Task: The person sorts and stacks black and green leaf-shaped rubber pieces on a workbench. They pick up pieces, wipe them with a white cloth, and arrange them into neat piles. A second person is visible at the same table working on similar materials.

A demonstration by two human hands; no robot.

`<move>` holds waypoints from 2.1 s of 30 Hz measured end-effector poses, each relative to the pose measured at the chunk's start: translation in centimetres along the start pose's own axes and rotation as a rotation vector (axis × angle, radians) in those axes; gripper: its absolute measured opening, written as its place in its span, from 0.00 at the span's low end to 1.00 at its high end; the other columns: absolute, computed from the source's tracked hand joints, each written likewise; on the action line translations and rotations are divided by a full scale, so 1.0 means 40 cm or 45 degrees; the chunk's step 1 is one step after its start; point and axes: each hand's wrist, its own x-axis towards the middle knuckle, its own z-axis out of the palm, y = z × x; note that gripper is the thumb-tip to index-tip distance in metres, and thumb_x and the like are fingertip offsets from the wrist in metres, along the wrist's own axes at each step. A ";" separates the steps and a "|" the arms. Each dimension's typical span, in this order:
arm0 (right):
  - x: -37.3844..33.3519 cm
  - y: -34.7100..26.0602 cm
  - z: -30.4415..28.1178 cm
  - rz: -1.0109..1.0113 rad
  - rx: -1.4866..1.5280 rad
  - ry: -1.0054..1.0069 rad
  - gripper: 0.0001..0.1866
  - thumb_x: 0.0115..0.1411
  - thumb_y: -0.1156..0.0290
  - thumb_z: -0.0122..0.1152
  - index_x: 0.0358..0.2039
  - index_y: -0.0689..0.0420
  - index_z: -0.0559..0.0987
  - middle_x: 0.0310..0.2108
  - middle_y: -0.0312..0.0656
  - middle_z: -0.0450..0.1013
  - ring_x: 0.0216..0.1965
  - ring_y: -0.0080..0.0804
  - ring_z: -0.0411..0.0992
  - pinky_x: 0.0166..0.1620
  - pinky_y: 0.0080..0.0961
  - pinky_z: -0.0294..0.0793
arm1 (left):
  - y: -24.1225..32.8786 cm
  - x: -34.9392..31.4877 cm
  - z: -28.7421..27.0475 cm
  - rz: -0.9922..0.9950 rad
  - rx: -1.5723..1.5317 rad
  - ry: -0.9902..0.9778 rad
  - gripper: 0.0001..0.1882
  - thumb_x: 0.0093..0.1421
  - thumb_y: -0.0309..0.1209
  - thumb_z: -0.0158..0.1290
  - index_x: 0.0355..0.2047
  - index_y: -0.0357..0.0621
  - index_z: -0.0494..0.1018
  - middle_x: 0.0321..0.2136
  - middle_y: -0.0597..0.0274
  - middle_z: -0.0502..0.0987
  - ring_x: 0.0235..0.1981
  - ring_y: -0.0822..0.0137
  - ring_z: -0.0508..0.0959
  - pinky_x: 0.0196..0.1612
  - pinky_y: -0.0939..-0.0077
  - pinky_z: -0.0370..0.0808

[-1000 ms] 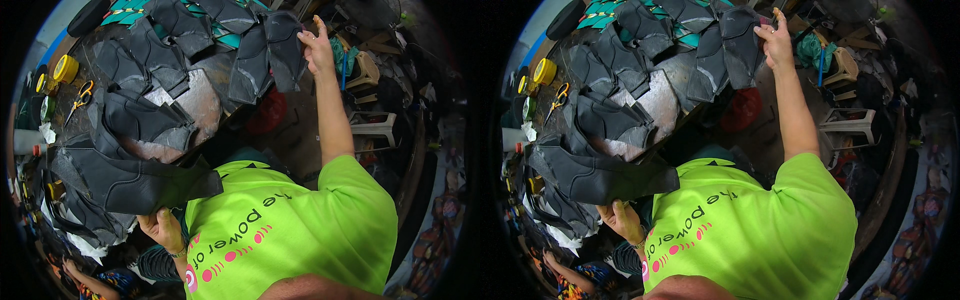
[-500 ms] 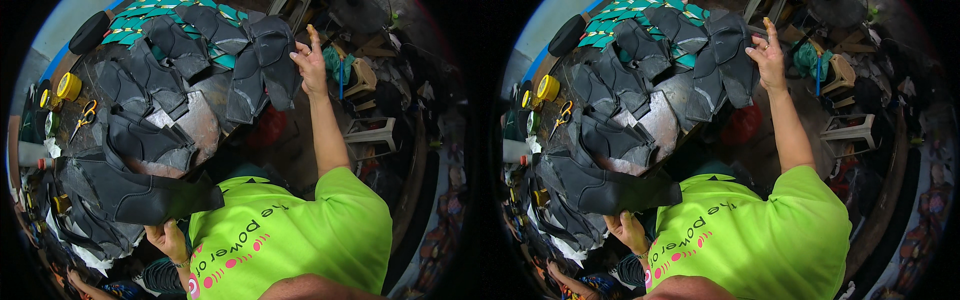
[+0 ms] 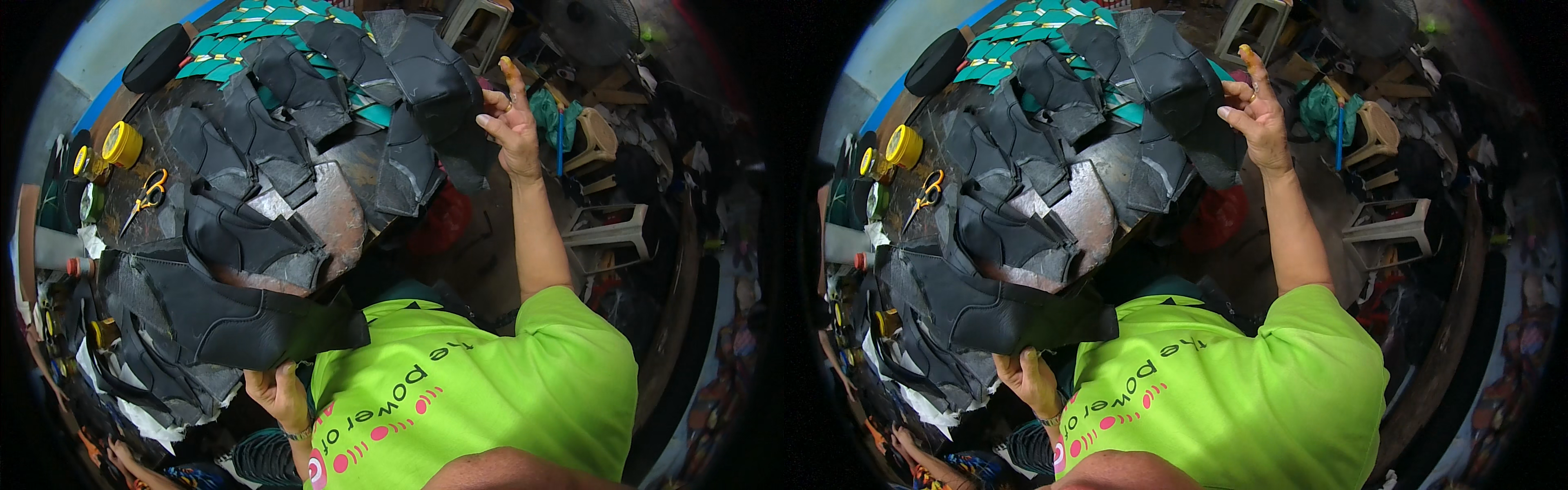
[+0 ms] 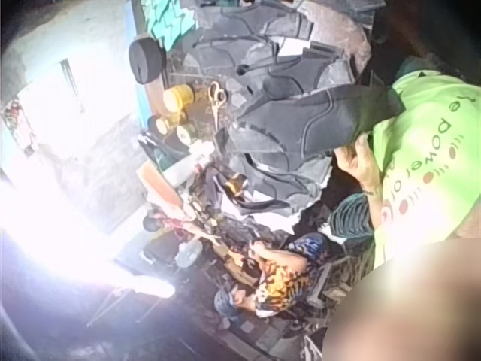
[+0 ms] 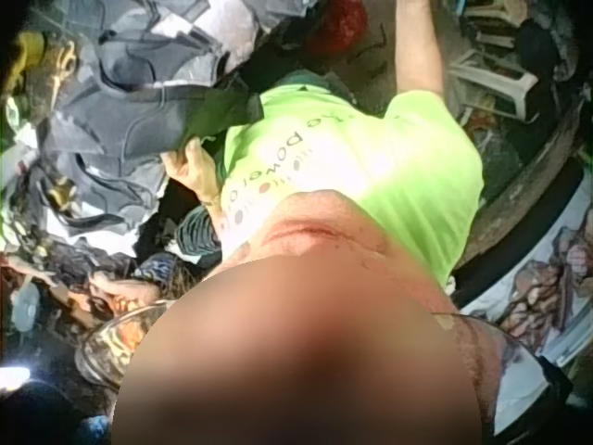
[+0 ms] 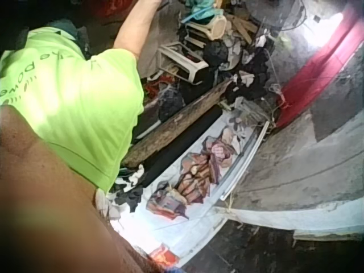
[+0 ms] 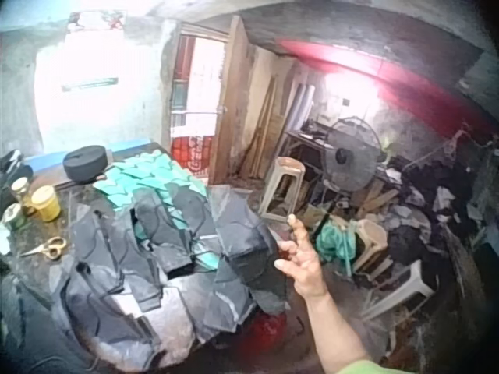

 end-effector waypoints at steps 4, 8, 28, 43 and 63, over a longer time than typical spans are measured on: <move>0.008 -0.011 0.006 -0.078 0.062 0.013 0.48 0.54 0.87 0.57 0.73 0.46 0.50 0.47 0.38 0.75 0.44 0.22 0.72 0.48 0.17 0.70 | 0.003 -0.001 0.001 -0.011 0.000 -0.015 0.23 0.57 0.12 0.52 0.55 0.29 0.69 0.46 0.55 0.79 0.43 0.69 0.79 0.50 0.75 0.74; 0.022 -0.002 0.019 -0.087 0.325 0.254 0.45 0.56 0.88 0.55 0.71 0.49 0.51 0.45 0.44 0.74 0.46 0.27 0.73 0.50 0.21 0.73 | 0.005 -0.001 0.000 0.000 0.011 -0.008 0.24 0.57 0.11 0.52 0.56 0.29 0.69 0.46 0.55 0.79 0.42 0.70 0.79 0.49 0.77 0.74; 0.014 0.075 0.017 0.041 0.222 0.523 0.39 0.54 0.89 0.51 0.67 0.57 0.57 0.45 0.47 0.70 0.46 0.30 0.72 0.51 0.24 0.72 | 0.004 -0.007 -0.007 -0.006 0.055 0.051 0.24 0.57 0.12 0.52 0.55 0.29 0.69 0.45 0.57 0.78 0.40 0.71 0.78 0.47 0.78 0.74; -0.025 0.114 0.051 0.131 -0.033 0.409 0.44 0.53 0.89 0.60 0.68 0.49 0.56 0.44 0.44 0.66 0.31 0.22 0.72 0.36 0.17 0.74 | 0.001 0.001 0.000 -0.014 0.037 -0.010 0.24 0.58 0.12 0.52 0.56 0.29 0.68 0.47 0.55 0.78 0.43 0.70 0.78 0.51 0.76 0.73; -0.030 0.122 0.063 0.110 -0.234 0.283 0.47 0.55 0.90 0.56 0.71 0.48 0.51 0.52 0.48 0.63 0.38 0.21 0.72 0.41 0.18 0.74 | 0.000 0.013 0.015 -0.047 0.108 -0.174 0.23 0.61 0.14 0.50 0.58 0.32 0.67 0.49 0.56 0.77 0.46 0.68 0.78 0.52 0.75 0.73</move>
